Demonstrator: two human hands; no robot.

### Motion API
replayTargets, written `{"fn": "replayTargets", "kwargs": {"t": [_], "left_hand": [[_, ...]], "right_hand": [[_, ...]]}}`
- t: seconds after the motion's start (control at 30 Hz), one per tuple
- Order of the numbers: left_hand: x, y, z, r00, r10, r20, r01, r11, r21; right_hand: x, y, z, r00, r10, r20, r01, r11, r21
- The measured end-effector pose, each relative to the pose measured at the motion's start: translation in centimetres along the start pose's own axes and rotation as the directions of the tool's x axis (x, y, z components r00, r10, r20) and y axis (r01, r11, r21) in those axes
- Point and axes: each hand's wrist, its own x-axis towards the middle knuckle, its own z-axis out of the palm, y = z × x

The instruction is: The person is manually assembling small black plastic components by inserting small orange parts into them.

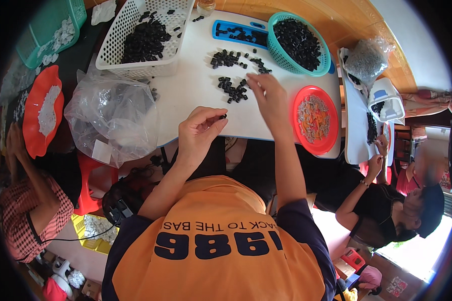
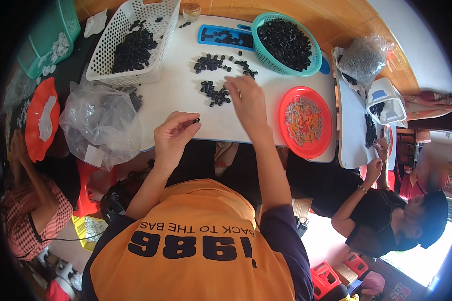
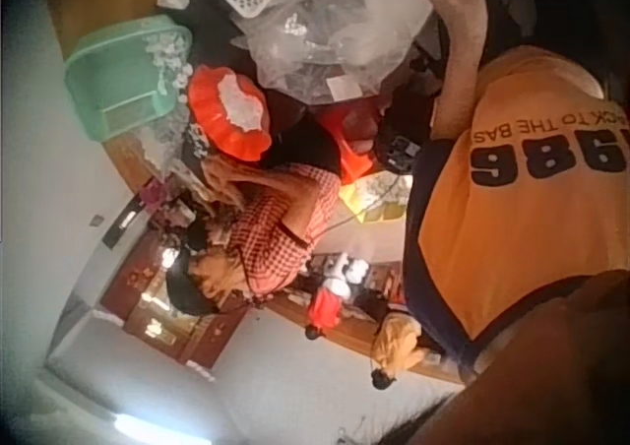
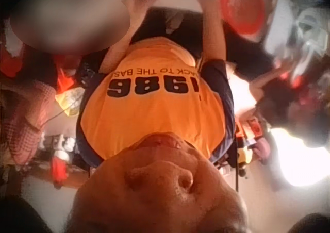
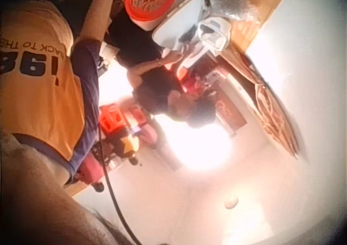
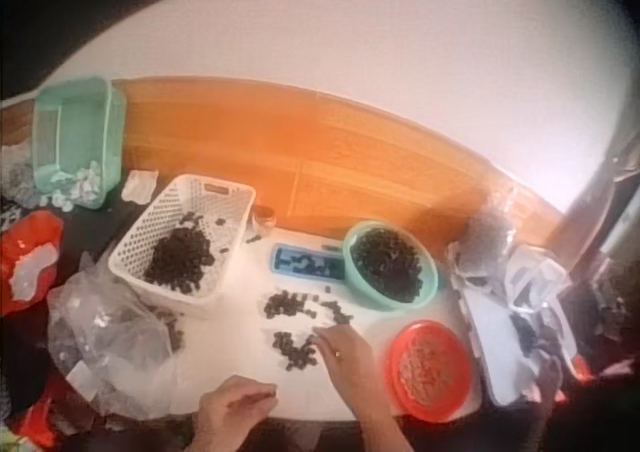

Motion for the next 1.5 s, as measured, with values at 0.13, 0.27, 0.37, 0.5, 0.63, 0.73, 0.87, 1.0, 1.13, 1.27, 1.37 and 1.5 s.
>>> {"fn": "replayTargets", "kwargs": {"t": [0.13,0.27,0.37,0.5,0.63,0.73,0.87,1.0,1.13,1.27,1.37,1.5], "left_hand": [[0.3,0.2,-1.2,0.999,0.028,-0.022,-0.029,0.999,-0.018],[0.2,0.5,-2.4,0.997,0.002,-0.081,-0.004,1.0,-0.017],[-0.1,0.4,-2.9,0.985,-0.1,-0.142,0.084,0.99,-0.113],[-0.1,0.3,-3.5,0.984,-0.155,-0.087,0.138,0.976,-0.17],[-0.1,-0.1,-3.4,0.983,-0.18,-0.02,0.157,0.902,-0.403],[-0.2,-0.3,-2.9,0.98,-0.193,0.049,0.192,0.847,-0.496],[-0.7,0.2,-1.9,0.977,-0.179,0.117,0.214,0.851,-0.479],[-0.9,0.8,-1.0,0.983,-0.099,0.155,0.151,0.915,-0.374],[-1.2,1.4,-0.3,0.985,-0.043,0.166,0.077,0.976,-0.203],[-1.4,1.6,0.4,0.975,-0.077,0.209,0.145,0.933,-0.33],[-1.4,1.7,0.7,0.934,-0.225,0.278,0.337,0.811,-0.479],[-1.7,1.6,0.9,0.904,-0.314,0.292,0.424,0.752,-0.504]], "right_hand": [[5.9,5.4,3.7,0.987,-0.145,-0.072,0.116,0.945,-0.306],[7.0,7.5,5.6,0.994,-0.108,0.028,0.108,0.866,-0.488],[7.1,7.3,6.0,0.996,-0.081,0.024,0.083,0.866,-0.494],[6.1,4.5,4.7,0.998,0.036,-0.046,-0.045,0.979,-0.199],[1.2,-1.3,2.3,0.956,0.282,0.074,-0.29,0.888,0.357],[-2.8,-5.1,1.0,0.951,0.244,0.19,-0.309,0.77,0.558],[-5.3,-7.3,-0.1,0.972,0.15,0.179,-0.222,0.832,0.509],[-6.5,-7.6,-1.0,0.978,0.137,0.154,-0.195,0.861,0.47],[-7.3,-7.4,-1.8,0.978,0.148,0.145,-0.198,0.869,0.454],[-8.1,-7.3,-2.5,0.98,0.163,0.114,-0.197,0.872,0.448],[-8.6,-7.4,-2.8,0.986,0.154,0.068,-0.169,0.891,0.422],[-9.8,-7.7,-2.7,0.995,0.09,-0.051,-0.069,0.943,0.325]]}}
